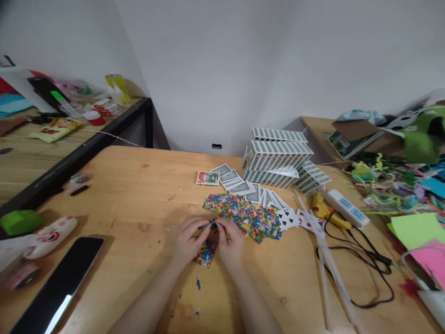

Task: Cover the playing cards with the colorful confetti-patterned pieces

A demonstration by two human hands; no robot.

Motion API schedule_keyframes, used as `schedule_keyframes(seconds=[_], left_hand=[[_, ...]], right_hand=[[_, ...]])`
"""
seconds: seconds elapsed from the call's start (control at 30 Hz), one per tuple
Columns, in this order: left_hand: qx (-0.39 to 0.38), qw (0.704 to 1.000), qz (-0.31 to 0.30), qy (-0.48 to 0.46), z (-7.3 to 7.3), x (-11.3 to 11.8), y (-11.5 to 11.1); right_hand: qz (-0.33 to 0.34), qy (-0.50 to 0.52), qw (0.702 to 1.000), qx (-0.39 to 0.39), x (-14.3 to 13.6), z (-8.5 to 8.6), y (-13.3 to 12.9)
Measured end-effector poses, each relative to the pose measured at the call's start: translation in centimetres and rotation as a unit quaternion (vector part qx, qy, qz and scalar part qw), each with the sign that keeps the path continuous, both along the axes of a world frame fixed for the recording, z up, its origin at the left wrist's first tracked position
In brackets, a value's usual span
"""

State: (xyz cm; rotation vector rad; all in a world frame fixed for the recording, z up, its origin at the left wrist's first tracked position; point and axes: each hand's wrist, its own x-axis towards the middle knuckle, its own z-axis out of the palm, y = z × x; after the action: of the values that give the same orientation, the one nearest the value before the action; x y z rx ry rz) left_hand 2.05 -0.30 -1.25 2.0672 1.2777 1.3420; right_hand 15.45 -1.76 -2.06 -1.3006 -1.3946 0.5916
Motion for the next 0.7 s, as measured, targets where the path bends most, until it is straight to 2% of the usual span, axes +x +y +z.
schedule_keyframes(seconds=[0.1, 0.23, 0.53, 0.7], left_hand=[[0.033, 0.999, -0.005, 0.022, 0.0, 0.0, -0.1], [0.037, 0.999, -0.004, 0.017, -0.3, 0.2, 0.0], [-0.017, 0.999, -0.05, 0.007, -0.6, 0.1, -0.2], [-0.082, 0.995, -0.045, 0.037, -0.8, -0.1, -0.5]], right_hand=[[-0.019, -0.047, 0.998, 0.036, 0.2, 0.0, 0.0], [-0.029, -0.083, 0.995, 0.054, 0.3, -0.1, 0.1], [-0.028, -0.046, 0.999, -0.005, 0.6, -0.8, 0.3], [-0.028, -0.007, 0.999, -0.042, 0.6, -1.1, 0.4]])
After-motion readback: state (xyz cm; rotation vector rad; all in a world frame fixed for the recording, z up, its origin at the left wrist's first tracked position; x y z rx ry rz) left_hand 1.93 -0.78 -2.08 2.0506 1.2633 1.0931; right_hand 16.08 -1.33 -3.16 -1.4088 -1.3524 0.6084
